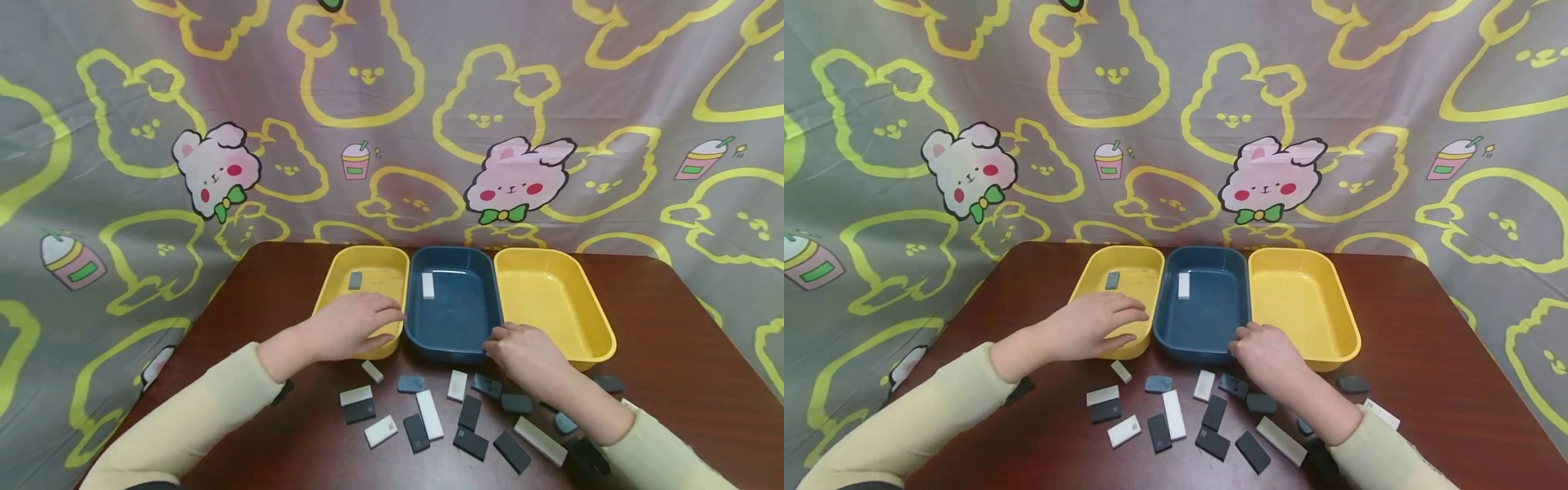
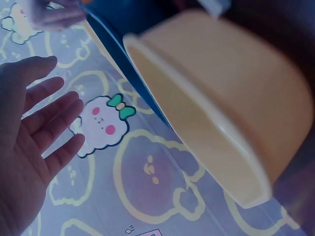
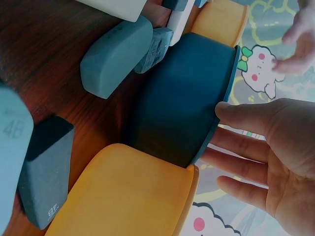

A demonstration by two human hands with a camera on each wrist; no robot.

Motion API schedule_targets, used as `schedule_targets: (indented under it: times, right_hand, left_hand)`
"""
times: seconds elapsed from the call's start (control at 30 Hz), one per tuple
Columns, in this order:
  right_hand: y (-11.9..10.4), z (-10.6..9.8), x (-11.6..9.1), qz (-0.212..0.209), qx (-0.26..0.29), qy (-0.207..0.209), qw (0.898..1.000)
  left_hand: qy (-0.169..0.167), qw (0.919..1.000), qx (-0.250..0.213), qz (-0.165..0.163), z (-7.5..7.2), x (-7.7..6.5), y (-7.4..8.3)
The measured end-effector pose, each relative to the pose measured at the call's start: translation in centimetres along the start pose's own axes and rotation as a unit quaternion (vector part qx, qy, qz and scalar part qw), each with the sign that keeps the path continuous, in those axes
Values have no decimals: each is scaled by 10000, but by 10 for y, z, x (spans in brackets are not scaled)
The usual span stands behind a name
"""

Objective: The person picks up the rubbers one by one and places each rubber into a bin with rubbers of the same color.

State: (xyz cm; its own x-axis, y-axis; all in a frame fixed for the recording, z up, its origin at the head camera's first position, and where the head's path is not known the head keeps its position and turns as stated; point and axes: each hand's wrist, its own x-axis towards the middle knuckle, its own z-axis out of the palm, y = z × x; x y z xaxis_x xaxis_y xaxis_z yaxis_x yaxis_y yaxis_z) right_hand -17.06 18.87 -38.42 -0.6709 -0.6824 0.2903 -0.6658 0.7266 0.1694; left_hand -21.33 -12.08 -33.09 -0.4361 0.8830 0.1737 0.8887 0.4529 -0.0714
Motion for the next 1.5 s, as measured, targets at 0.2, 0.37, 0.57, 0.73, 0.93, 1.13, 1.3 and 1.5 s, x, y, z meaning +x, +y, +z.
schedule_targets:
  times: [0.2, 0.37, 0.57, 0.73, 0.93, 1.13, 1.3, 1.5]
  right_hand:
    - [0, 0, 1, -2, -22, -57, 10000]
    - [0, -1, 0, -33, -35, -10, 10000]
    - [0, 0, 0, -51, -57, -10, 10000]
    - [0, 0, 0, -25, -22, -52, 10000]
    - [0, -1, 1, -32, -22, -93, 9999]
    - [0, -1, 1, -81, -54, -61, 9999]
    - [0, 0, 0, -42, -55, -53, 10000]
    - [0, -1, 0, 9, -46, -69, 10000]
  left_hand:
    - [382, 9992, 43, 126, 7, -32, 23]
    - [405, 9987, 286, 123, 15, -44, 31]
    - [109, 9903, 1218, 658, 35, -44, 36]
    - [-30, 9646, 2360, 1176, 52, -41, 38]
    - [-346, 9508, 2845, 1178, 63, -40, 36]
    - [-336, 9520, 2835, 1106, 69, -41, 35]
    - [-244, 9579, 2664, 1038, 72, -41, 33]
    - [-320, 9680, 2337, 855, 75, -40, 32]
